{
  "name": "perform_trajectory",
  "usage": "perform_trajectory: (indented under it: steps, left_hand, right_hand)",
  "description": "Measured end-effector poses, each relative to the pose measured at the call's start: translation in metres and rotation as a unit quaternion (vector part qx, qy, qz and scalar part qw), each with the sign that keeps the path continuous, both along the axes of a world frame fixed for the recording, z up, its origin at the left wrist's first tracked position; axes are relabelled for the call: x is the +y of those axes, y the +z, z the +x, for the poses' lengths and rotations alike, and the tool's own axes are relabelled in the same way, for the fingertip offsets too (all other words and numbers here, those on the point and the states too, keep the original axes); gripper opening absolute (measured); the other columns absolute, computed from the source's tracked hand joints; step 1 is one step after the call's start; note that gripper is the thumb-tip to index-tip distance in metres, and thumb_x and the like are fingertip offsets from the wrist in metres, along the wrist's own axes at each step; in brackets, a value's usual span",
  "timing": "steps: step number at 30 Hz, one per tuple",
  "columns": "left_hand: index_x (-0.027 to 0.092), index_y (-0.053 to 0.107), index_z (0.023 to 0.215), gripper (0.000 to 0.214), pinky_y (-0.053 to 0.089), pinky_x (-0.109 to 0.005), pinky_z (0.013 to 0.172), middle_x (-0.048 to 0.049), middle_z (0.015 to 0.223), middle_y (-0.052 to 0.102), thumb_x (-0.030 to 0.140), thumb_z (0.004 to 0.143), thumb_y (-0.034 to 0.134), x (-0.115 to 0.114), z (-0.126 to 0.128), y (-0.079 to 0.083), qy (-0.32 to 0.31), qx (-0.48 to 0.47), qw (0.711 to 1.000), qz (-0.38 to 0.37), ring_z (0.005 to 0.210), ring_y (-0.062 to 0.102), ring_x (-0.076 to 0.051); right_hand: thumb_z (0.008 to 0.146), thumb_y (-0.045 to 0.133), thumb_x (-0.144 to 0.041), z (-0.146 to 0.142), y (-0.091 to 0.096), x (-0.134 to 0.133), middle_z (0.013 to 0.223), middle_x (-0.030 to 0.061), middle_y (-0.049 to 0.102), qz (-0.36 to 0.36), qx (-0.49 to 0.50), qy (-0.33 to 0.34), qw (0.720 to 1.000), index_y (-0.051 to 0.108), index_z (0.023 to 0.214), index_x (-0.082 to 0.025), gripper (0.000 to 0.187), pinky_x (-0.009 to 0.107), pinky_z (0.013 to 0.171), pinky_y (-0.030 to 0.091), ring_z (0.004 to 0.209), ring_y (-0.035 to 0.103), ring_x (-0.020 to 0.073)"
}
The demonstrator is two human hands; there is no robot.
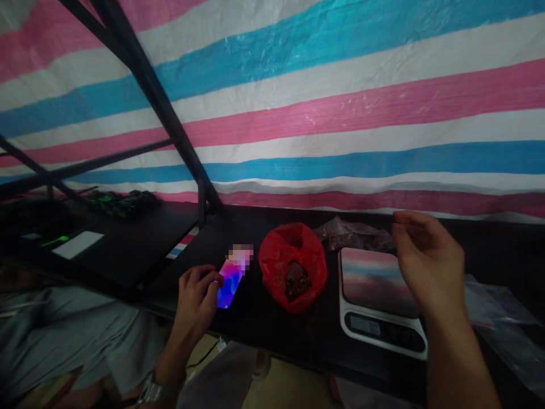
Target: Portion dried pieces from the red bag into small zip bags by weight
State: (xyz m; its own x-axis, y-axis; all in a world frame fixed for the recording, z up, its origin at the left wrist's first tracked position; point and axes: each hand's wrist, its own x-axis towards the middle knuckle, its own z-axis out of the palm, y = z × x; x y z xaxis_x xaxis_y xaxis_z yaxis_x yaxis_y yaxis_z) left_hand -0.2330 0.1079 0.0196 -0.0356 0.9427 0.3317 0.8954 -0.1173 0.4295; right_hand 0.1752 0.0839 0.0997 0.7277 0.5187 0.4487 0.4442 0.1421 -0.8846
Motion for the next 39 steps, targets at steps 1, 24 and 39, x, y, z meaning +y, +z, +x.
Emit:
perform_trajectory:
  steps: [1,24,39]
  left_hand:
    - [0.027,0.080,0.086,0.033,0.047,-0.058,0.110,-0.0118,0.129,0.068,0.027,0.095,0.049,0.000,0.002,0.001,0.005,0.007,1.000,-0.011,0.136,0.048,-0.039]
    - [0.025,0.079,0.096,0.041,0.040,-0.063,0.108,-0.0135,0.138,0.060,0.026,0.104,0.039,-0.019,0.030,0.008,0.096,-0.002,0.995,0.023,0.133,0.046,-0.039]
    - [0.022,0.067,0.100,0.022,0.050,-0.040,0.090,-0.0070,0.103,0.064,0.017,0.101,0.045,-0.031,0.038,0.015,-0.007,-0.181,0.946,0.270,0.101,0.063,-0.024]
  right_hand:
    - [0.072,0.076,-0.033,-0.002,0.002,-0.001,0.105,0.0114,0.082,-0.005,0.003,-0.002,1.000,0.080,0.100,-0.023,0.029,0.046,0.093,0.058,0.095,0.076,0.0280]
    - [0.066,0.070,-0.042,-0.005,0.017,-0.012,0.112,0.0152,0.081,-0.035,0.008,-0.040,0.999,0.078,0.101,-0.020,0.043,0.056,0.106,0.054,0.106,0.076,0.0343]
    - [0.070,0.071,-0.035,-0.006,0.020,-0.015,0.114,0.0144,0.081,-0.039,0.015,-0.049,0.998,0.079,0.103,-0.019,0.038,0.052,0.107,0.055,0.108,0.076,0.0319]
